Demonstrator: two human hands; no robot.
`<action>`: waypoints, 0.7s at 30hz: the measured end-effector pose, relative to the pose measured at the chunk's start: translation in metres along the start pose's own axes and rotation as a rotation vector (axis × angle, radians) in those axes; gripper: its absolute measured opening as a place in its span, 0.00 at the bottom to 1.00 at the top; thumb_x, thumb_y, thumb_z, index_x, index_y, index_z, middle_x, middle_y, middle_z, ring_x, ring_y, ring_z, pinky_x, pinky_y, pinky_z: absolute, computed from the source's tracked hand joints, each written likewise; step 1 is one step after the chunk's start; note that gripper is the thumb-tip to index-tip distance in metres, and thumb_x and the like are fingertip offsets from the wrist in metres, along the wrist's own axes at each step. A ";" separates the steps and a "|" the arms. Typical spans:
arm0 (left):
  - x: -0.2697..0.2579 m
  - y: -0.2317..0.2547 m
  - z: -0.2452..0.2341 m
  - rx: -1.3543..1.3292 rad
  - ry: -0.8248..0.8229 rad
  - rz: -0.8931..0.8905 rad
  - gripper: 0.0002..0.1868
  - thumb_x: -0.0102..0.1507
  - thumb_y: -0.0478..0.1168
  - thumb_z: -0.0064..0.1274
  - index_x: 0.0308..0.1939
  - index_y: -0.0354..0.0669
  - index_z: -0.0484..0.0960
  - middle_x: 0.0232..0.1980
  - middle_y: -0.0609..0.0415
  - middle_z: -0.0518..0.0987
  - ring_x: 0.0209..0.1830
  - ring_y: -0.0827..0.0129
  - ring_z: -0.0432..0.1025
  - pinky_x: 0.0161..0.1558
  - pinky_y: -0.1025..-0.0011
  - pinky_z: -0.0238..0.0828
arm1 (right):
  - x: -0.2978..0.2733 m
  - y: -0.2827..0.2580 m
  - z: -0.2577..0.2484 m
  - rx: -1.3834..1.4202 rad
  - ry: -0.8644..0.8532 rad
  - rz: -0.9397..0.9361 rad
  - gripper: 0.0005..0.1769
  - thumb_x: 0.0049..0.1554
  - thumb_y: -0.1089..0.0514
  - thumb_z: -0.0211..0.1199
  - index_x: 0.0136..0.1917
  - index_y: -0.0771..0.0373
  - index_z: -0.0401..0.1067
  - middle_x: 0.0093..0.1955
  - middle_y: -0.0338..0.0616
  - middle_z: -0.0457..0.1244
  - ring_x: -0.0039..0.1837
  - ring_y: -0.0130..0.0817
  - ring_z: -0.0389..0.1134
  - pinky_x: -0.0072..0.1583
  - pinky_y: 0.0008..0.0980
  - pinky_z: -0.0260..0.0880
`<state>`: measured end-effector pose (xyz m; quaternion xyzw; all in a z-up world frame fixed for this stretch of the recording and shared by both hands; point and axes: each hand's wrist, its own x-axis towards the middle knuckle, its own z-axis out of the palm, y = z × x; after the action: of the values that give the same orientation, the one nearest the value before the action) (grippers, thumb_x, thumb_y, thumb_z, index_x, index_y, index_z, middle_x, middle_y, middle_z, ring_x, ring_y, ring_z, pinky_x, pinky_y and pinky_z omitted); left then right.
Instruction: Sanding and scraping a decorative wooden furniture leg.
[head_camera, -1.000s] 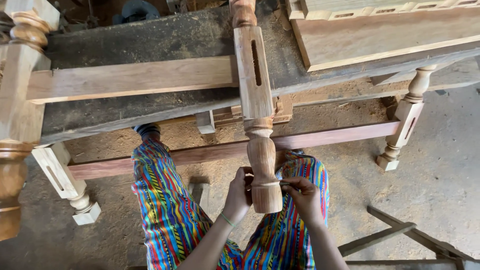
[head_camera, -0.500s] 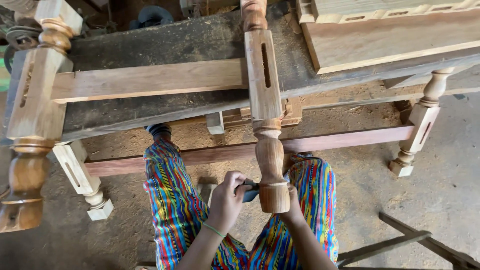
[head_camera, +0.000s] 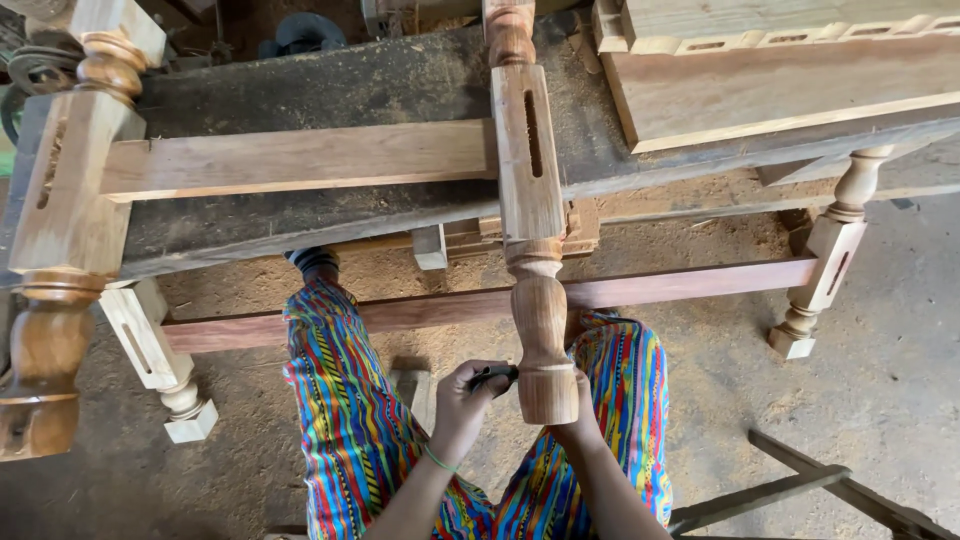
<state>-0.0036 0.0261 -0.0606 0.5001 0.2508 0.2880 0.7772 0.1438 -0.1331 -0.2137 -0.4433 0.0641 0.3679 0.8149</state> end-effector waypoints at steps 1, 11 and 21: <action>-0.004 0.005 0.007 -0.001 -0.003 -0.003 0.11 0.57 0.30 0.64 0.44 0.36 0.87 0.41 0.49 0.89 0.37 0.68 0.81 0.43 0.75 0.80 | -0.020 -0.024 0.033 0.000 0.004 -0.001 0.11 0.66 0.53 0.52 0.59 0.59 0.65 0.48 0.42 0.61 0.45 0.28 0.62 0.49 0.31 0.66; -0.028 0.068 0.051 0.584 0.160 0.320 0.06 0.61 0.34 0.60 0.41 0.38 0.85 0.33 0.55 0.84 0.24 0.76 0.72 0.27 0.79 0.71 | -0.120 -0.122 0.177 -0.197 -0.009 0.008 0.38 0.62 0.45 0.43 0.78 0.69 0.54 0.71 0.63 0.59 0.71 0.50 0.62 0.69 0.47 0.60; -0.040 0.106 0.065 1.218 -0.026 0.770 0.17 0.57 0.31 0.60 0.51 0.34 0.81 0.51 0.44 0.85 0.50 0.57 0.81 0.53 0.64 0.78 | -0.120 -0.109 0.182 -0.114 0.000 -0.028 0.32 0.63 0.59 0.50 0.79 0.68 0.56 0.66 0.60 0.63 0.65 0.40 0.65 0.65 0.35 0.64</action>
<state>-0.0089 -0.0075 0.0657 0.9010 0.1635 0.3444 0.2068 0.0888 -0.0944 0.0208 -0.4899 0.0369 0.3594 0.7934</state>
